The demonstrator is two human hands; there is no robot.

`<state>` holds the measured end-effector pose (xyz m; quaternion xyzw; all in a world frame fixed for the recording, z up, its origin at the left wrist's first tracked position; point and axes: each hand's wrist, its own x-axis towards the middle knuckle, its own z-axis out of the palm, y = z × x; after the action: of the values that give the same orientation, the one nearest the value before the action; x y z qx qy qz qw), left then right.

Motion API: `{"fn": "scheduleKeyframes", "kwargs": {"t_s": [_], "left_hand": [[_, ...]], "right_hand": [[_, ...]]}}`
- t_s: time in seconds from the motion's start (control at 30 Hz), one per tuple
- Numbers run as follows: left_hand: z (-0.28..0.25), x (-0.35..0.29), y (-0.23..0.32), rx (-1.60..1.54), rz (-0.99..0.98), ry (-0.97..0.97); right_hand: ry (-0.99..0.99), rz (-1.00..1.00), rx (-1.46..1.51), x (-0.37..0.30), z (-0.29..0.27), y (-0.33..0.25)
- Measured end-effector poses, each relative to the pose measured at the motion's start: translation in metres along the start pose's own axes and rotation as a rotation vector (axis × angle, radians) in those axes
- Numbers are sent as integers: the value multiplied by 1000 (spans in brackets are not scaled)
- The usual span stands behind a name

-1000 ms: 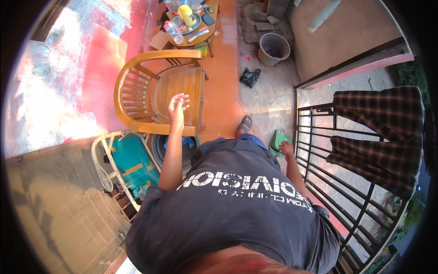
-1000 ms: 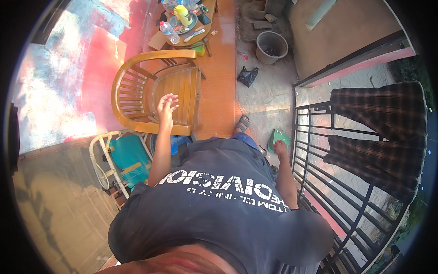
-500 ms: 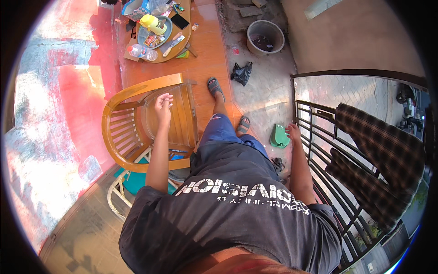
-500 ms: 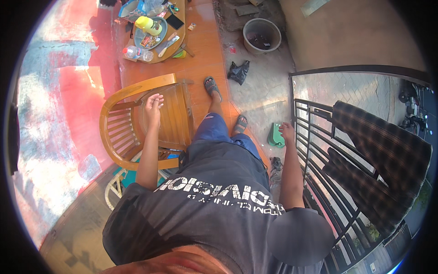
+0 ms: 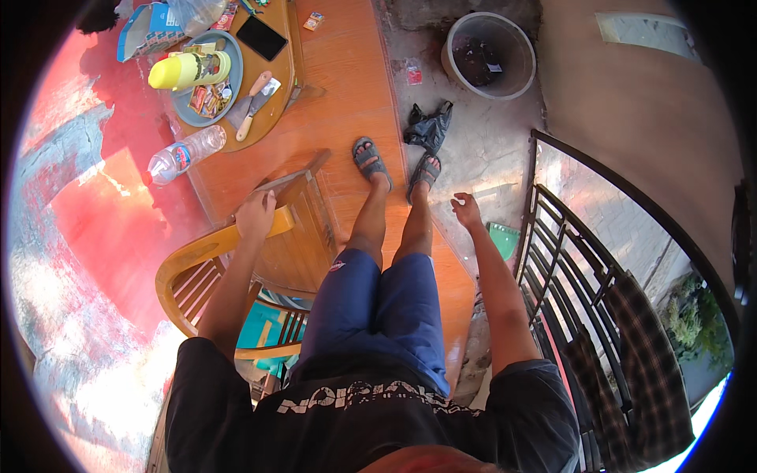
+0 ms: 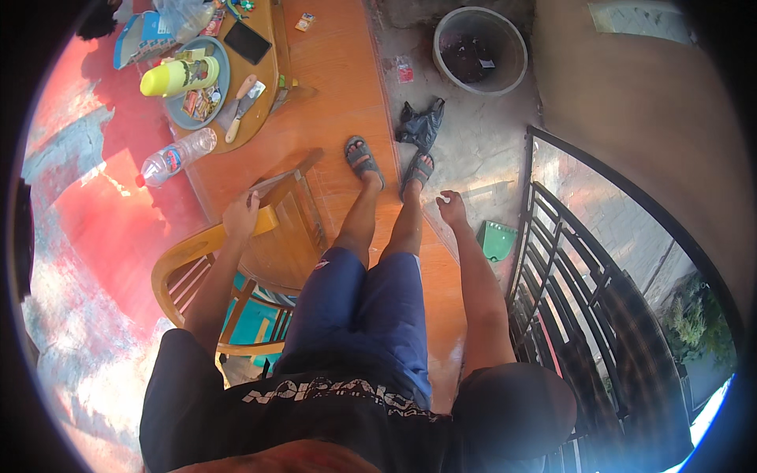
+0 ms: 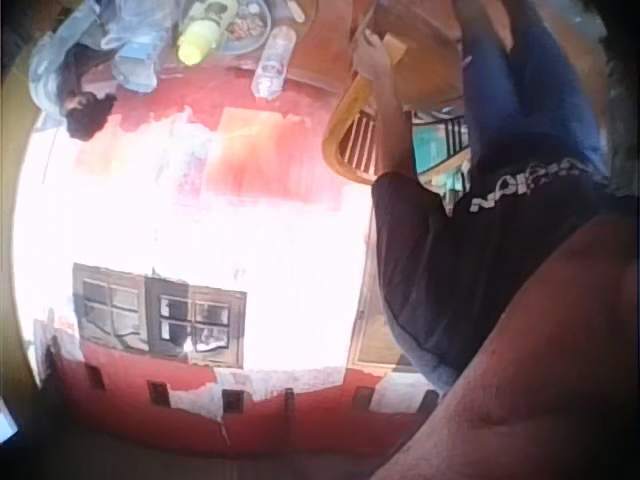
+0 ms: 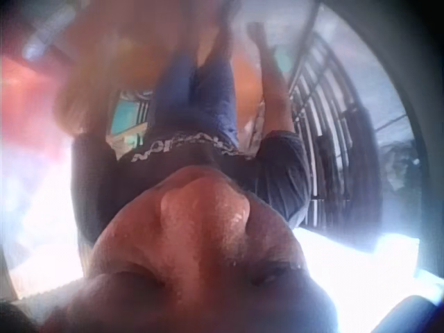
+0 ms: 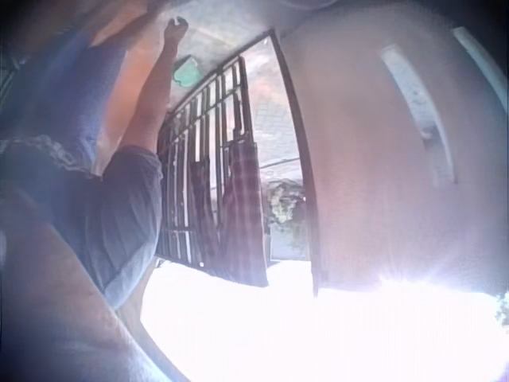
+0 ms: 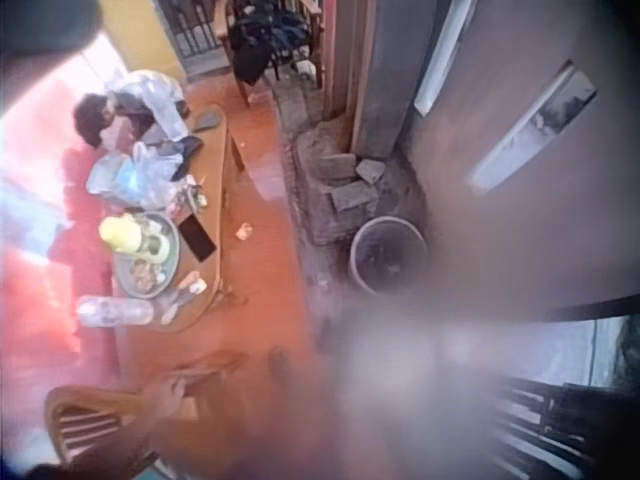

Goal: The person paints a white ceiling using a blue-handled brush and a bucket of paint. They repeatedly dip the brush into the bucket and apply paint to the ceiling surface. Later, they move a metal stand, pick up a bucket, and rinse the brush with water from a hose.

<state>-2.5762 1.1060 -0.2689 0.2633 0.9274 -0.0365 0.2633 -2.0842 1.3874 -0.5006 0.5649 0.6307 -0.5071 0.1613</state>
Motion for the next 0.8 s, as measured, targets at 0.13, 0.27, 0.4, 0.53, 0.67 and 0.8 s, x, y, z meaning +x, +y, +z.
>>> {"fn": "scheduleKeyframes", "kwargs": {"t_s": [0.13, 0.27, 0.4, 0.53, 0.67, 0.8], "left_hand": [[8, -4, 6, -23, 22, 149], [18, -1, 1, -76, 196, 308], [24, -4, -6, -73, 65, 220], [24, -11, -13, -76, 31, 179], [28, -13, -15, -112, -13, 182], [22, -6, 11, -85, -86, 174]], "right_hand": [[-23, -58, -204, 178, 16, -12], [-24, -91, -276, 326, 31, -46], [420, -322, -330, 384, 93, -45], [-189, 72, -496, 346, 158, -7], [-244, 18, -539, 227, 164, -3], [86, -510, -325, 110, 97, -69]]}}
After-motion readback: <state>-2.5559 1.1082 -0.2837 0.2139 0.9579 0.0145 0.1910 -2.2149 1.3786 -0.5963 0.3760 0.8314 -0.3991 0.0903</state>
